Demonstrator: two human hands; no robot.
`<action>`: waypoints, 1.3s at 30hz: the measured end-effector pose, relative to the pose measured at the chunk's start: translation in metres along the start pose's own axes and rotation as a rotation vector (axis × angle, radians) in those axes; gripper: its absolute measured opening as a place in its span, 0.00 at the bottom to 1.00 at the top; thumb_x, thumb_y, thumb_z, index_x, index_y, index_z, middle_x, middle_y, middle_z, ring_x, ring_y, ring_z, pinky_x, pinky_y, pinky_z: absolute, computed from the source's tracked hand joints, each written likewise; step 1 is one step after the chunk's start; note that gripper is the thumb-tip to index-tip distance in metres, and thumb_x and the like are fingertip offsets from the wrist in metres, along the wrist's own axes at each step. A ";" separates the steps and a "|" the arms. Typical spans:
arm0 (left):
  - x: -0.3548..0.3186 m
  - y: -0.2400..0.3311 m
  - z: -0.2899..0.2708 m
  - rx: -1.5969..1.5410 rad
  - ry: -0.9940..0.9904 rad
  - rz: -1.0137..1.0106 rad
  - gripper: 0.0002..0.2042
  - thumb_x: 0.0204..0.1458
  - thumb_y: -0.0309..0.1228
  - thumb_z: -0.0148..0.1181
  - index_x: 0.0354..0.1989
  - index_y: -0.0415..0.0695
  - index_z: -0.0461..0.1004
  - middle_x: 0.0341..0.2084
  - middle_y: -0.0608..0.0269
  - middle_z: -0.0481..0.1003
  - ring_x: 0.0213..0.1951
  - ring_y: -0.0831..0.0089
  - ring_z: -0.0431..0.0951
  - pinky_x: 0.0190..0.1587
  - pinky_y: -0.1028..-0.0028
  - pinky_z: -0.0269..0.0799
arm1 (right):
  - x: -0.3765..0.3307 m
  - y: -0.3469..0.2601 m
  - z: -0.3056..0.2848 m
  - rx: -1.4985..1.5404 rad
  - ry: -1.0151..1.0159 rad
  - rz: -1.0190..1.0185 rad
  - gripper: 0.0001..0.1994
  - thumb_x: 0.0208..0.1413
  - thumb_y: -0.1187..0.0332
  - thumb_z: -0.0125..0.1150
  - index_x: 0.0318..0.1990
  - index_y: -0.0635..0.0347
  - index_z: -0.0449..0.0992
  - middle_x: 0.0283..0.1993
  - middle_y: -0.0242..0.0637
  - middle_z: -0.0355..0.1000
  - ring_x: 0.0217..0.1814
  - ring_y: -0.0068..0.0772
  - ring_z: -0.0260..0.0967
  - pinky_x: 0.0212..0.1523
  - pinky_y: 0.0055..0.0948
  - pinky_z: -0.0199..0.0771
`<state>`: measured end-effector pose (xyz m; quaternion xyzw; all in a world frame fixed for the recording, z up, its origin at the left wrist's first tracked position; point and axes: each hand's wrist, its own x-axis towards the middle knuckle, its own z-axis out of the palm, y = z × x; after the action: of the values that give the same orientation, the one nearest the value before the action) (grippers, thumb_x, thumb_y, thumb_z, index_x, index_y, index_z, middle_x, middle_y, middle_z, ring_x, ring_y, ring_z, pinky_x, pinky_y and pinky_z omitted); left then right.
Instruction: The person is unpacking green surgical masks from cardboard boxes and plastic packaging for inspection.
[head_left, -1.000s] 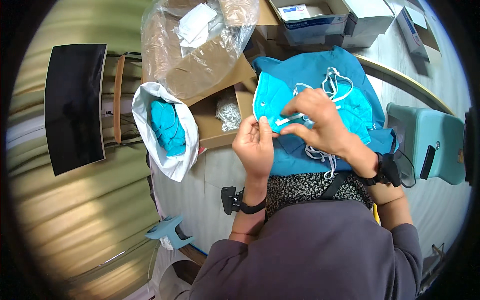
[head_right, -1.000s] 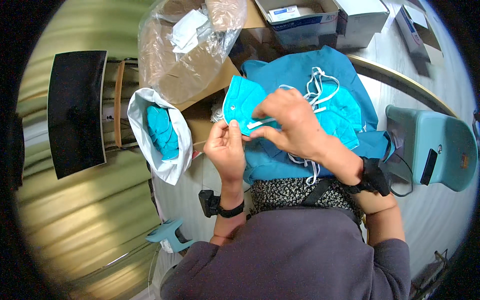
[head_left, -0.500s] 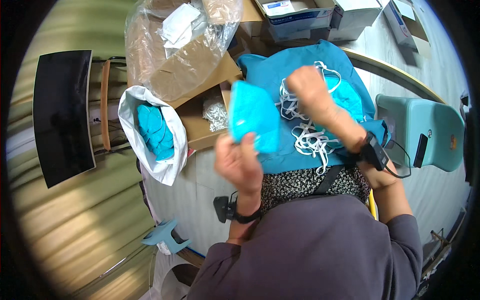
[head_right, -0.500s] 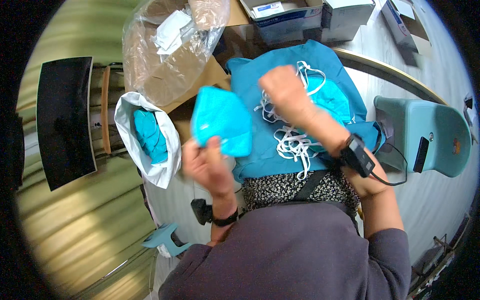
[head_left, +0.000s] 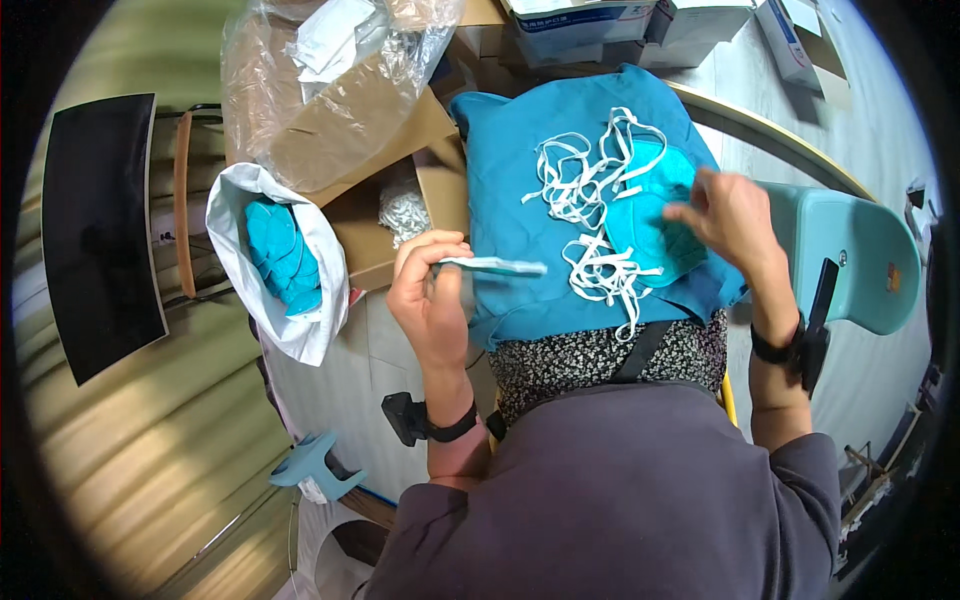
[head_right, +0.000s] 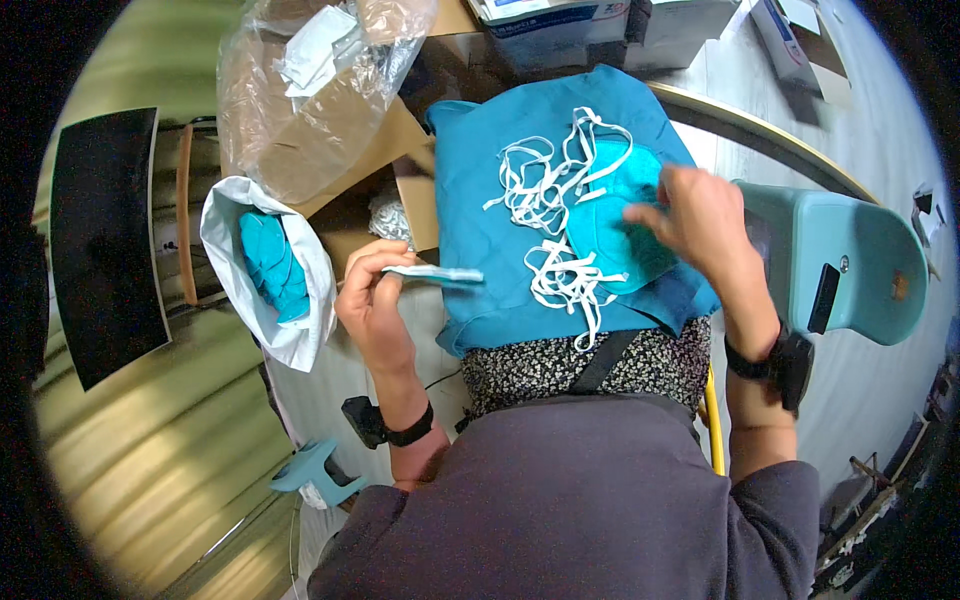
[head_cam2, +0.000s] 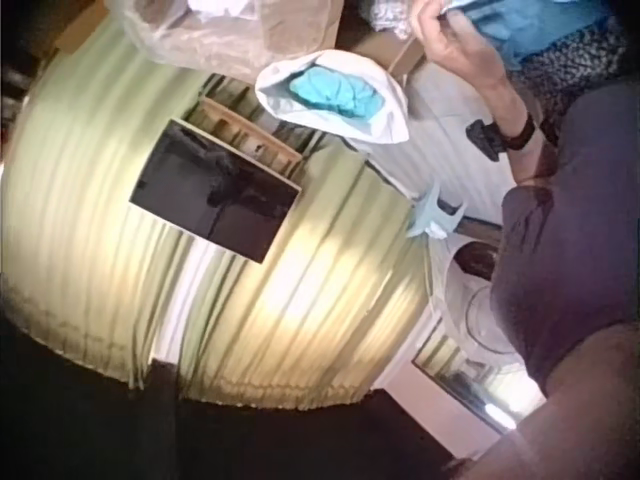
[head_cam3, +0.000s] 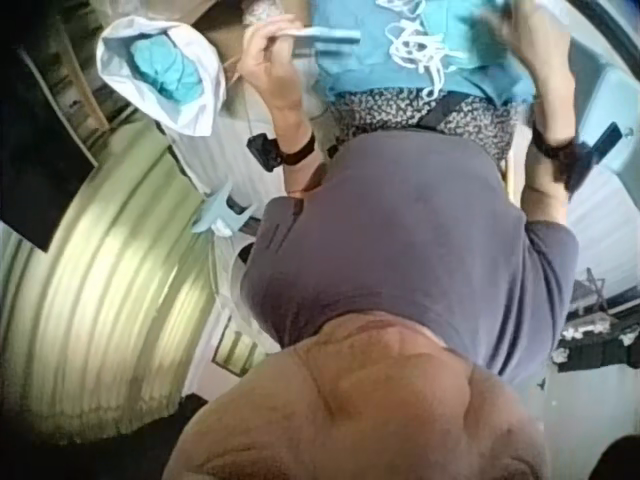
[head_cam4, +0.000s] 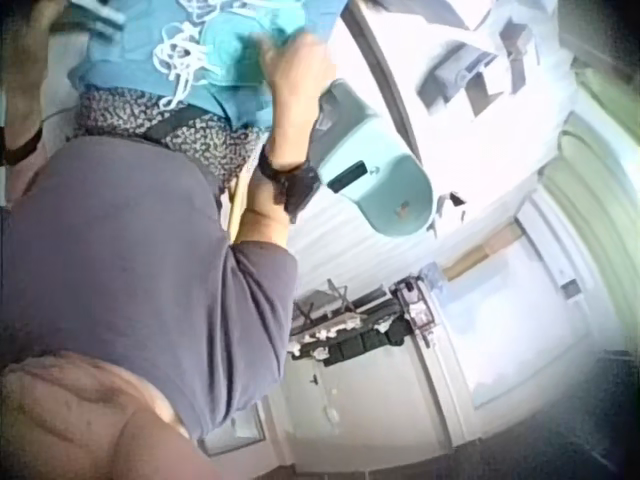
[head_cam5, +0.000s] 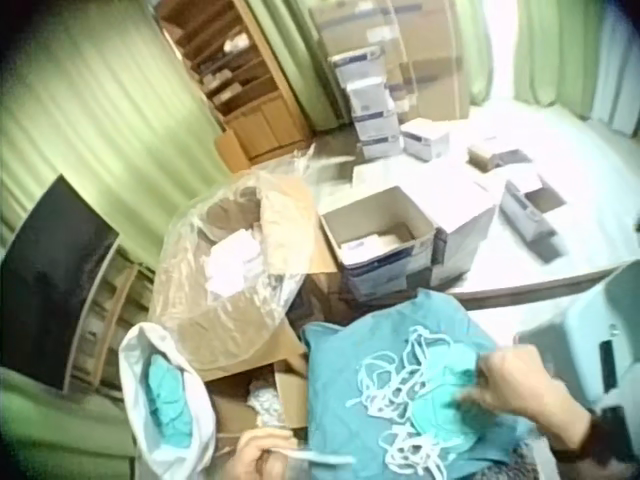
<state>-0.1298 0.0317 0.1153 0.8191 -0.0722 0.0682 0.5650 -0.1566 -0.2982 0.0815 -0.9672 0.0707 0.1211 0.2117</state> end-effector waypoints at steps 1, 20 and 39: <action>0.001 -0.001 0.000 -0.025 -0.020 -0.020 0.07 0.46 0.16 0.51 0.29 0.32 0.77 0.31 0.54 0.76 0.38 0.69 0.75 0.45 0.72 0.70 | -0.014 0.003 0.009 -0.029 0.005 -0.002 0.16 0.45 0.63 0.73 0.34 0.64 0.75 0.27 0.45 0.75 0.30 0.50 0.75 0.31 0.40 0.72; -0.018 0.024 0.097 -0.013 -0.288 0.017 0.10 0.47 0.20 0.68 0.37 0.36 0.75 0.28 0.64 0.76 0.29 0.87 0.73 0.27 0.80 0.67 | 0.016 -0.052 -0.023 1.502 -0.096 -0.154 0.19 0.65 0.57 0.54 0.47 0.67 0.78 0.29 0.27 0.70 0.30 0.16 0.65 0.34 0.20 0.68; -0.016 0.021 0.093 -0.350 -0.177 -0.165 0.08 0.53 0.23 0.66 0.37 0.34 0.75 0.20 0.69 0.73 0.23 0.88 0.71 0.26 0.83 0.65 | 0.000 -0.073 0.011 0.758 0.373 -0.607 0.07 0.44 0.79 0.66 0.32 0.62 0.76 0.30 0.39 0.75 0.34 0.39 0.74 0.36 0.32 0.71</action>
<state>-0.1472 -0.0623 0.0986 0.7146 -0.0651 -0.0640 0.6936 -0.1447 -0.2279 0.1005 -0.8047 -0.1375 -0.1540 0.5566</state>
